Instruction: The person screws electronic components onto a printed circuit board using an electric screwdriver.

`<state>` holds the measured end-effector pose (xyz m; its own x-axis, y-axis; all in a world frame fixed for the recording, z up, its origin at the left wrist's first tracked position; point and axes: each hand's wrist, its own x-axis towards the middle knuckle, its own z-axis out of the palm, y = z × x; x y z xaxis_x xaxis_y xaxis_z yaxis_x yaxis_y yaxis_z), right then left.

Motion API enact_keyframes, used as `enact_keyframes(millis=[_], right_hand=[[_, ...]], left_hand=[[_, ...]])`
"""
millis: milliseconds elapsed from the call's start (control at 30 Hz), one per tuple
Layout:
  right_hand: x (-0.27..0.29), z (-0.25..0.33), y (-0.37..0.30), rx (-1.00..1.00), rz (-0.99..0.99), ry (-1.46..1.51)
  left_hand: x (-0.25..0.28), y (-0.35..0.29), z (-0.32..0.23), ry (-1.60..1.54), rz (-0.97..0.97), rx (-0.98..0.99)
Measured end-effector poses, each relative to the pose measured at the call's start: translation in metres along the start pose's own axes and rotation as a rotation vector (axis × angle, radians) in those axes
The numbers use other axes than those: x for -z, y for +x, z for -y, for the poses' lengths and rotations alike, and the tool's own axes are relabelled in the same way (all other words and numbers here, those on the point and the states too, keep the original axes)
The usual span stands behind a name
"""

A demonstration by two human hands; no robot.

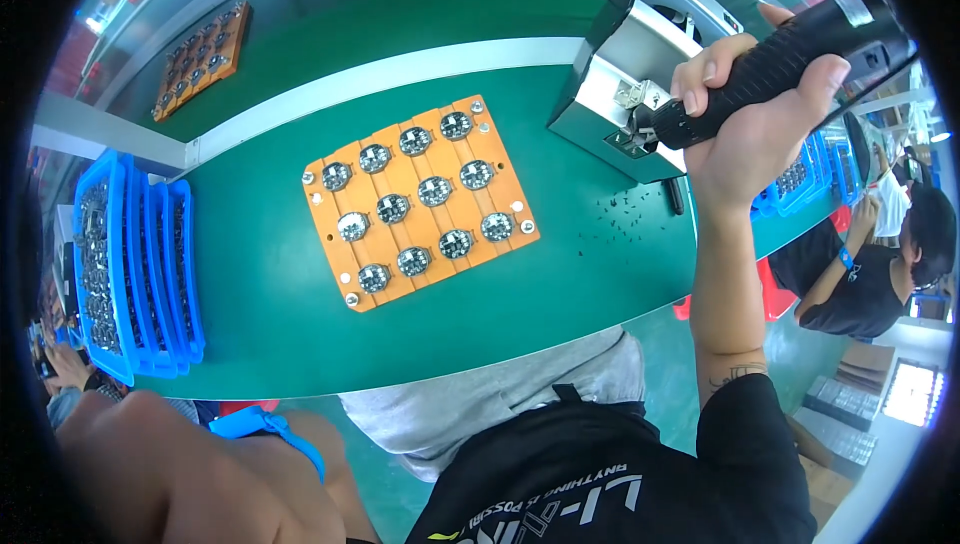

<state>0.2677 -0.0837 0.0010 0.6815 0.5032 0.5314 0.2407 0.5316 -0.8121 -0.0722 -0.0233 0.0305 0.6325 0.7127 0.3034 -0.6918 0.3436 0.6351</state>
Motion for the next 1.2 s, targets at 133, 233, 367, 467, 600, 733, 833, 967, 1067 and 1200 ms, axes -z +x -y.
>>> enact_keyframes(millis=[133, 233, 367, 467, 600, 733, 833, 967, 1067, 1200], right_hand=[[0.004, 0.003, -0.003, 0.030, -0.042, 0.021], [-0.002, 0.008, 0.005, 0.071, -0.101, -0.066], [0.003, 0.001, 0.005, 0.128, -0.127, -0.125], [0.007, -0.004, 0.000, 0.143, -0.105, -0.140], [0.004, -0.002, -0.002, 0.147, -0.080, -0.116], [0.010, -0.003, -0.017, 0.075, -0.046, -0.024], [0.007, -0.001, -0.012, -0.025, -0.135, -0.068], [0.006, 0.000, -0.019, -0.058, 0.000, 0.117], [-0.011, -0.002, -0.030, -0.112, 0.045, 0.255], [-0.046, -0.015, -0.046, -0.093, 0.093, 0.281]], left_hand=[[0.000, -0.005, -0.001, -0.040, 0.016, -0.029], [-0.002, -0.007, 0.002, -0.068, 0.015, -0.046], [0.002, -0.004, 0.004, -0.096, 0.048, -0.049], [-0.001, -0.005, 0.009, -0.127, 0.054, -0.046], [-0.002, -0.006, 0.010, -0.167, 0.085, -0.057], [0.001, -0.009, 0.007, -0.183, 0.098, -0.098], [-0.001, -0.015, 0.009, -0.188, 0.077, -0.125], [0.002, -0.018, 0.005, -0.188, 0.071, -0.130], [0.002, -0.020, 0.006, -0.202, 0.067, -0.125], [0.001, -0.018, 0.009, -0.239, 0.075, -0.122]])
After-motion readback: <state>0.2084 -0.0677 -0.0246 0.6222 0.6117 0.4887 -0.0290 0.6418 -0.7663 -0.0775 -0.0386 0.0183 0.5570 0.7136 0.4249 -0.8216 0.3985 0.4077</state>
